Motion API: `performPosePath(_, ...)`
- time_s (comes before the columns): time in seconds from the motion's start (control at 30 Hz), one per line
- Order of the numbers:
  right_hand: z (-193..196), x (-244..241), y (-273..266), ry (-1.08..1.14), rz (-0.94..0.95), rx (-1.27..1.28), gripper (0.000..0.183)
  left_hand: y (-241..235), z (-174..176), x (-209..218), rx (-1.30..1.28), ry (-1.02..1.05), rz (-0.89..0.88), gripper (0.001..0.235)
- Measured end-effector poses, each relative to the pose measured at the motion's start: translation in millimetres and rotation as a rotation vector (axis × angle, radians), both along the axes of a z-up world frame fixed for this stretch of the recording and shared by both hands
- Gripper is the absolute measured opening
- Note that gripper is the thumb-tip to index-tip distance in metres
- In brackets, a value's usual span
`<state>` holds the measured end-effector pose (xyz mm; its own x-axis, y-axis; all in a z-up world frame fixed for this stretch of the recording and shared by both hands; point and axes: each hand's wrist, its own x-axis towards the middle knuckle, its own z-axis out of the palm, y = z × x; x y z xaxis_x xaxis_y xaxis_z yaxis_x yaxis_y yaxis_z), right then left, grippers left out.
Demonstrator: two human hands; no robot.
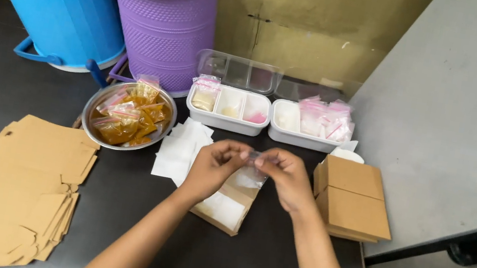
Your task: The person folds a flat cardboard piece into a small box, places a white paper inside, then adds two small sealed plastic bags containing white and yellow substances. The person closes the box and sets it aside, then begins folding another flat cardboard piece.
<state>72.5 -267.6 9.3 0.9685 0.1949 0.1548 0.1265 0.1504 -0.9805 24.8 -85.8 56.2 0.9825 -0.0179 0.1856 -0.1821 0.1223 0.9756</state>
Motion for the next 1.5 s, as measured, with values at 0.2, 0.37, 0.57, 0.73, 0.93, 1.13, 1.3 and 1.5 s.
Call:
performPosePath(0.2,0,-37,42,-0.047,-0.073,-0.044,0.013,30,-41,-20,0.008,-0.017,0.016,0.01)
performPosePath(0.37,-1,-47,61,-0.102,-0.172,-0.043,0.02,39,-54,-14,-0.024,-0.043,0.015,0.01)
performPosePath(0.57,-39,-29,52,-0.113,-0.239,0.044,0.019,35,-62,-4,-0.111,-0.014,-0.009,0.017)
performPosePath(0.73,-34,-30,53,-0.173,-0.122,-0.048,0.012,33,-81,-1,-0.154,-0.019,0.043,0.012)
performPosePath(0.93,-31,-39,56,-0.216,-0.147,-0.145,0.012,38,-76,-15,-0.079,-0.019,0.012,0.015)
performPosePath(1.13,-35,-48,53,-0.272,-0.18,-0.16,0.012,31,-79,-22,-0.046,-0.073,0.048,0.015)
performPosePath(1.3,-46,-47,54,-0.269,-0.2,-0.131,0.007,27,-79,-26,-0.057,-0.121,0.093,0.012)
performPosePath(1.5,-50,-50,64,-0.184,-0.199,-0.198,0.015,28,-93,-30,-0.072,-0.096,0.192,0.009)
